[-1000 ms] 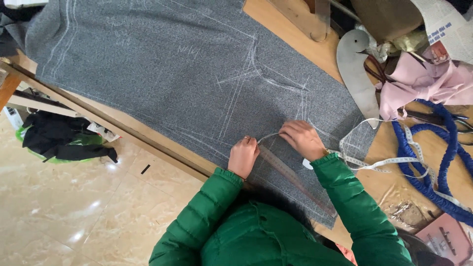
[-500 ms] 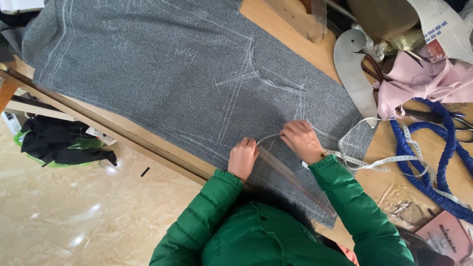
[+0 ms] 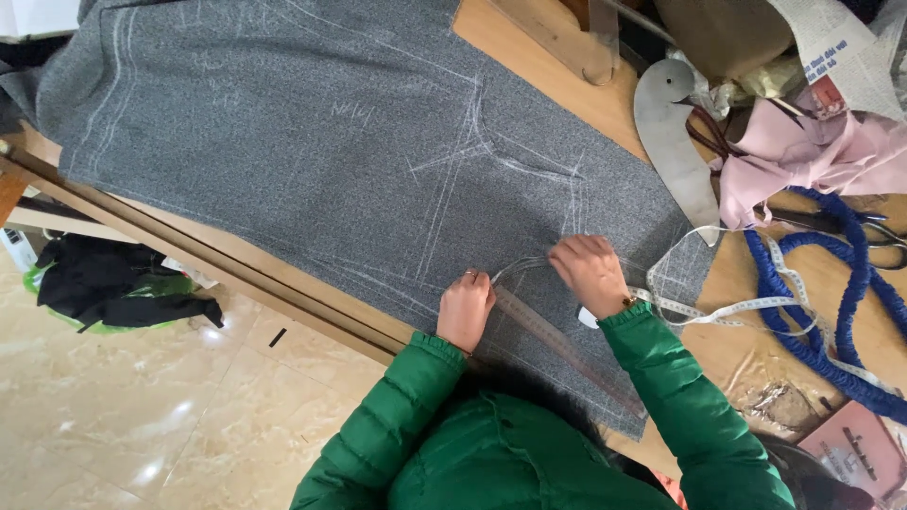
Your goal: Measuring, marking, and cutting fabric pieces according to a pattern on a workbench in a garment factory.
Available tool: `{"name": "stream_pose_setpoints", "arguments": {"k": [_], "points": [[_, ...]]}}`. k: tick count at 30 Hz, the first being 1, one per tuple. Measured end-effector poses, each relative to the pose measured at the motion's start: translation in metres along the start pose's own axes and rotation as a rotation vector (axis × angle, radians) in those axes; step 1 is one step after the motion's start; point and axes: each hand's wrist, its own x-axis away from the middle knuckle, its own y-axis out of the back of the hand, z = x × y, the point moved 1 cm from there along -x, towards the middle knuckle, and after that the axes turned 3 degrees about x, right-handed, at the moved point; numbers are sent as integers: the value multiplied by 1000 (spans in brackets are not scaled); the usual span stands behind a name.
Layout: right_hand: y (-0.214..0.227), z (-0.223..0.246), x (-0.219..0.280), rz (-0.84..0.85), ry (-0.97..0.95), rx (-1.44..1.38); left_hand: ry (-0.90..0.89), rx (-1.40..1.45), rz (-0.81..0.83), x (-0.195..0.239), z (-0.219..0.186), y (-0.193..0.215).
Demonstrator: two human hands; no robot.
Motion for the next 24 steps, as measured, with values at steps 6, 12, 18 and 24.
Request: {"name": "stream_pose_setpoints", "arguments": {"k": [6,12,18,24], "points": [[4,14,-12,-35,42,-145,-18,-7,-4,0,1,-2],[7,20,-17,-58,100,-96,-2,5,37,1,3,-4],[3,19,-17,-63,132,-66,3,32,42,0,5,-7],[-8,15,-13,-55,159,-59,-27,-92,-4,-22,-23,48]]}}
